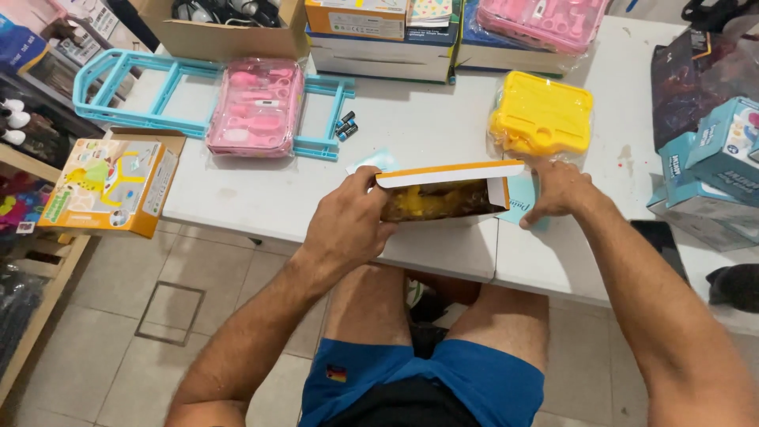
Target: The person is inspecting toy packaging by picking up boxes, opening the flaps to check the contents, and then setting them aside.
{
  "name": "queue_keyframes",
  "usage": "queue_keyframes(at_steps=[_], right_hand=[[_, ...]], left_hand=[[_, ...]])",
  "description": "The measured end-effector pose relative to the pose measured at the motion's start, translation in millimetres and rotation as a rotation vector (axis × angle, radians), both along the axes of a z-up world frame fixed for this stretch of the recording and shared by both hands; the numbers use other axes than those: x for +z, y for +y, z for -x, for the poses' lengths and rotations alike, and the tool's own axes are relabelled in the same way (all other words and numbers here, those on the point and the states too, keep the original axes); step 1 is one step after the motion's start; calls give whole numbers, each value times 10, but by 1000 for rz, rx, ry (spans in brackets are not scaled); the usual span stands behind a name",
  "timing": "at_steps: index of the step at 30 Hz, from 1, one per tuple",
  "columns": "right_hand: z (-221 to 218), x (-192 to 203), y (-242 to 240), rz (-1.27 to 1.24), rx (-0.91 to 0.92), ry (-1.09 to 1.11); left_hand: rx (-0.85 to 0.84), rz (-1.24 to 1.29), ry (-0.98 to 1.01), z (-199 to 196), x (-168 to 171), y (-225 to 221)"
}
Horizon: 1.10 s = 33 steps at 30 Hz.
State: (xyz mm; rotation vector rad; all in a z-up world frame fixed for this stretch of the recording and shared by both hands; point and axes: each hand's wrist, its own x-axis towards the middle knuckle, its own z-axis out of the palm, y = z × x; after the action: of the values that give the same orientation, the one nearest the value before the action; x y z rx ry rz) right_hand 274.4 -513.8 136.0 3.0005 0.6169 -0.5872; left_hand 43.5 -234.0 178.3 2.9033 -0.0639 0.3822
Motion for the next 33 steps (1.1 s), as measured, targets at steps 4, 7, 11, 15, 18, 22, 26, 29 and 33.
queue_keyframes(at_steps=[4,7,11,15,18,22,26,29,33], right_hand=[[-379,-621,-272,35,-41,-19],[-317,-520,-282,8,-52,5],[-184,-514,-467,-93,-75,18],[-168,-654,-697,-330,-148,-52],[-53,-687,-746,-357,-148,-101],[-1,-757,-812,-438,-207,-180],[95,-640,-747,-439,-175,-235],[254,-356,-503,-552,-85,-304],[587,182,-15,-1157,248,-155]], left_hand=[[1,27,24,44,165,-68],[29,-18,40,60,226,-109],[35,-24,40,70,295,-123],[31,109,-75,38,132,-102],[41,178,-190,7,-34,-107],[33,188,-328,13,-150,-117],[4,136,-387,52,-153,-121],[21,131,-376,16,-122,-104],[14,201,-319,-39,-159,-65]])
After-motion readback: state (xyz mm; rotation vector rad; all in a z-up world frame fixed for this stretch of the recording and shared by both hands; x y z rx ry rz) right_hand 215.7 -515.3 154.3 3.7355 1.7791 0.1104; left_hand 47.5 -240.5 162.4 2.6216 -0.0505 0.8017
